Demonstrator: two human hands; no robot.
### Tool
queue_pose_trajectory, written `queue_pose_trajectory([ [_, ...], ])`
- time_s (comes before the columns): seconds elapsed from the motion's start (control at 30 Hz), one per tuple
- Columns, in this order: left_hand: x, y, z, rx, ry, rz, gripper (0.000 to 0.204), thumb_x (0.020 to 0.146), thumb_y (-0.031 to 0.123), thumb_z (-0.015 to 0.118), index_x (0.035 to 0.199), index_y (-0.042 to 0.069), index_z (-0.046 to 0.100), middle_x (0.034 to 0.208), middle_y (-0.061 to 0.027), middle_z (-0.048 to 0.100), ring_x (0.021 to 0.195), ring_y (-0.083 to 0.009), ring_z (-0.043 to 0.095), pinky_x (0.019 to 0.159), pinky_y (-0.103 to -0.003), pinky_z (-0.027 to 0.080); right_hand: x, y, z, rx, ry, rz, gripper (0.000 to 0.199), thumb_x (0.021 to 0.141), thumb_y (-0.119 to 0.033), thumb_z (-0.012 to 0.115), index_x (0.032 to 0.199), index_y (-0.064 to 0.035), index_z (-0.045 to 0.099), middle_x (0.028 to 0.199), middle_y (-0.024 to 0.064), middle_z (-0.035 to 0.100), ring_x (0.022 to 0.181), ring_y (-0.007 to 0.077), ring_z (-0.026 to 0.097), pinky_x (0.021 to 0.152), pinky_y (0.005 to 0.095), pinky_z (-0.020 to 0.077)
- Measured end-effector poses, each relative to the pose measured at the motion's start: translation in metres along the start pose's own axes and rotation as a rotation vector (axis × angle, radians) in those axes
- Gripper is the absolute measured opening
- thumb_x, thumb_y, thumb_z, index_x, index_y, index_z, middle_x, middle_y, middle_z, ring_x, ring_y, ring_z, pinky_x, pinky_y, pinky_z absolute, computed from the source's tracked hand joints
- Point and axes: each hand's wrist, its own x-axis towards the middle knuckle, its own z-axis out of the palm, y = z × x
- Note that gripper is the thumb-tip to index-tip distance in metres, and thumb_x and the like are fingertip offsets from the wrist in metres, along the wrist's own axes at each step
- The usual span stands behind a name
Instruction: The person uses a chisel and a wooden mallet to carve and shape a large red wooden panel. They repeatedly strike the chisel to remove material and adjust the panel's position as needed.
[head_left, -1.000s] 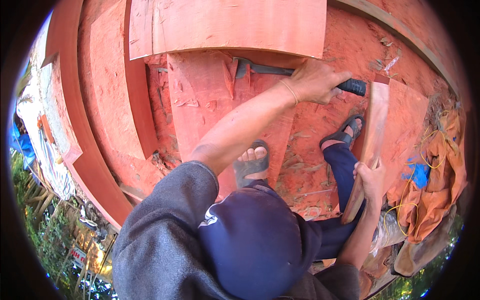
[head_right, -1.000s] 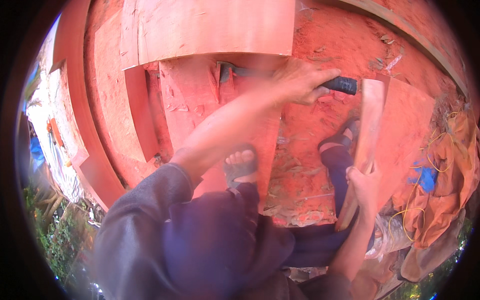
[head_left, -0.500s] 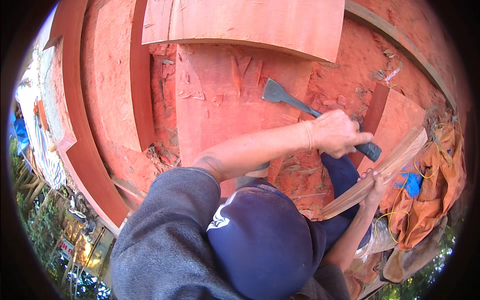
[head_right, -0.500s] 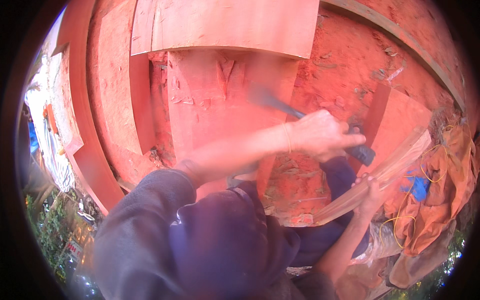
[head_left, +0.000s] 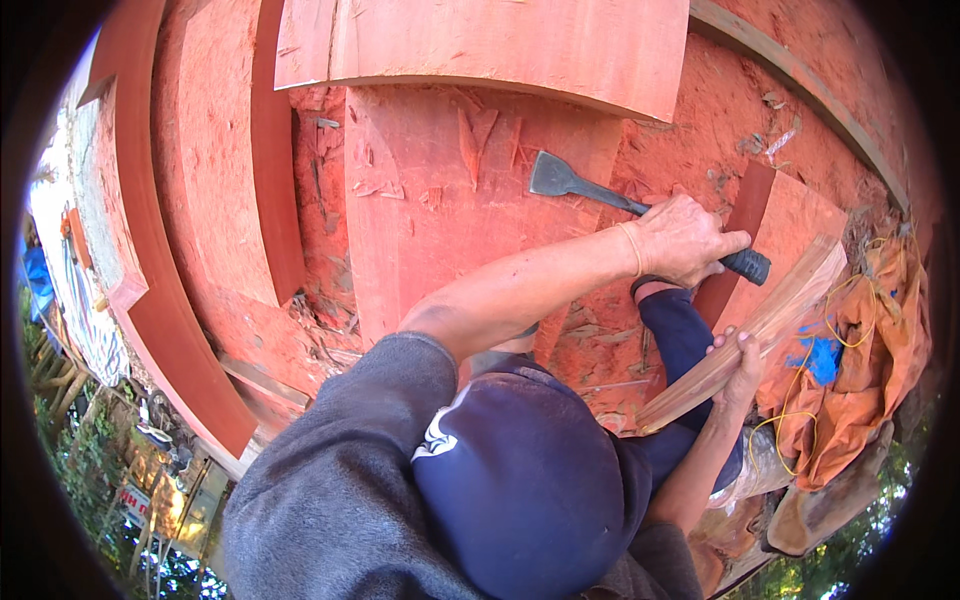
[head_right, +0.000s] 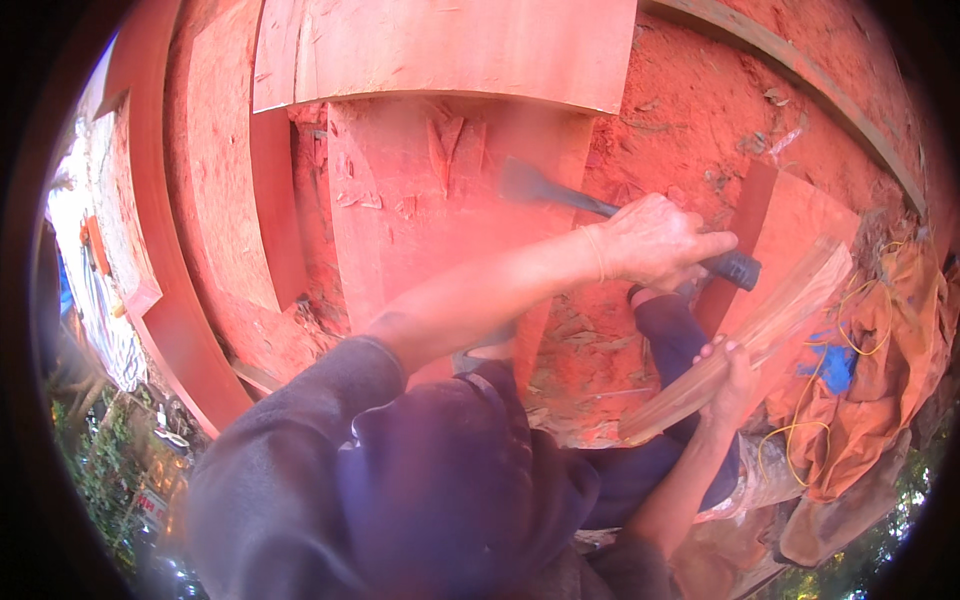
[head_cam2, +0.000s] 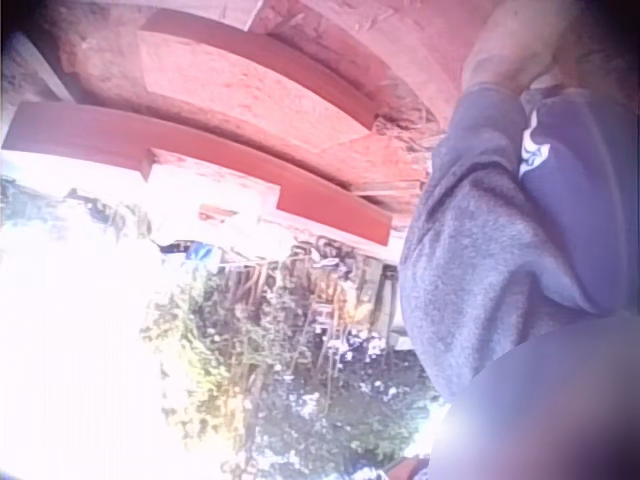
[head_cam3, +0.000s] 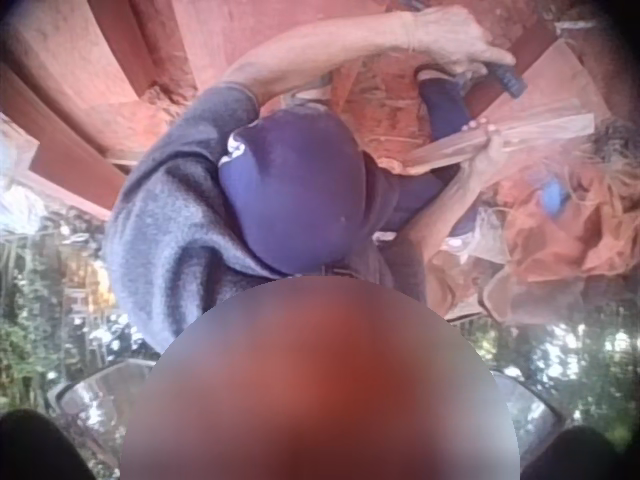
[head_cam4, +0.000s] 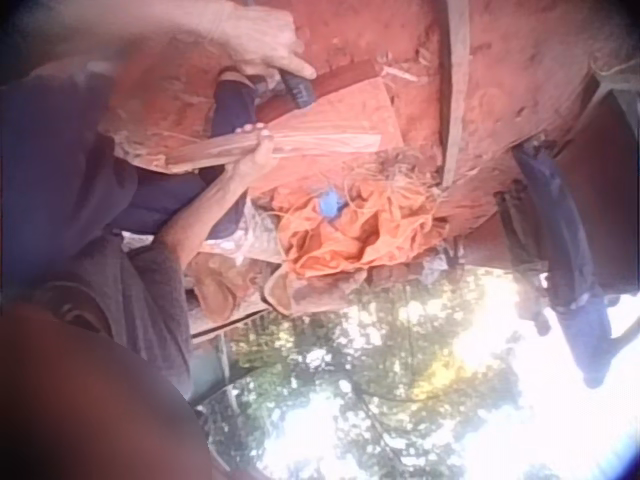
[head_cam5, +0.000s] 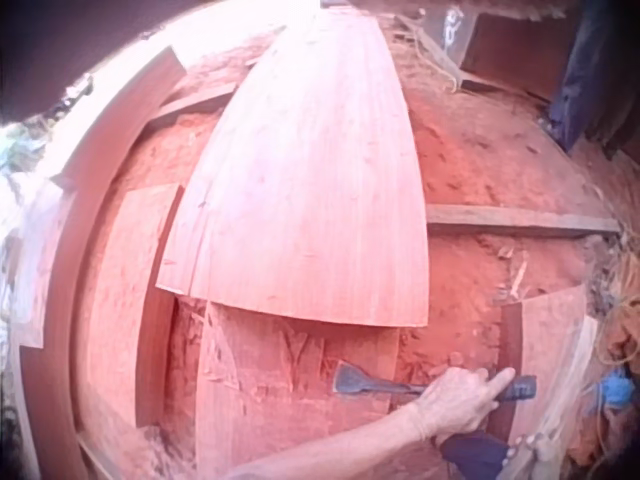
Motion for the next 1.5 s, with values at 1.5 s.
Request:
queue_pose_trajectory([
  [1.5, -0.004, -0.026, -0.022, 0.085, 0.079, -0.132, 0.052, 0.081, 0.027, 0.074, 0.13, 0.018, 0.06, 0.075, -0.0128, 0.068, 0.067, -0.0376, 0.066, 0.056, -0.051, 0.051, 0.022, -0.001, 0.006, -0.096, -0.129, 0.004, 0.02, 0.087, -0.016, 0.066, 0.097, -0.0005, 0.06, 0.081, 0.01, 0.063, 0.065, 0.0186, 0.065, 0.056, 0.0319, 0.0551],
])
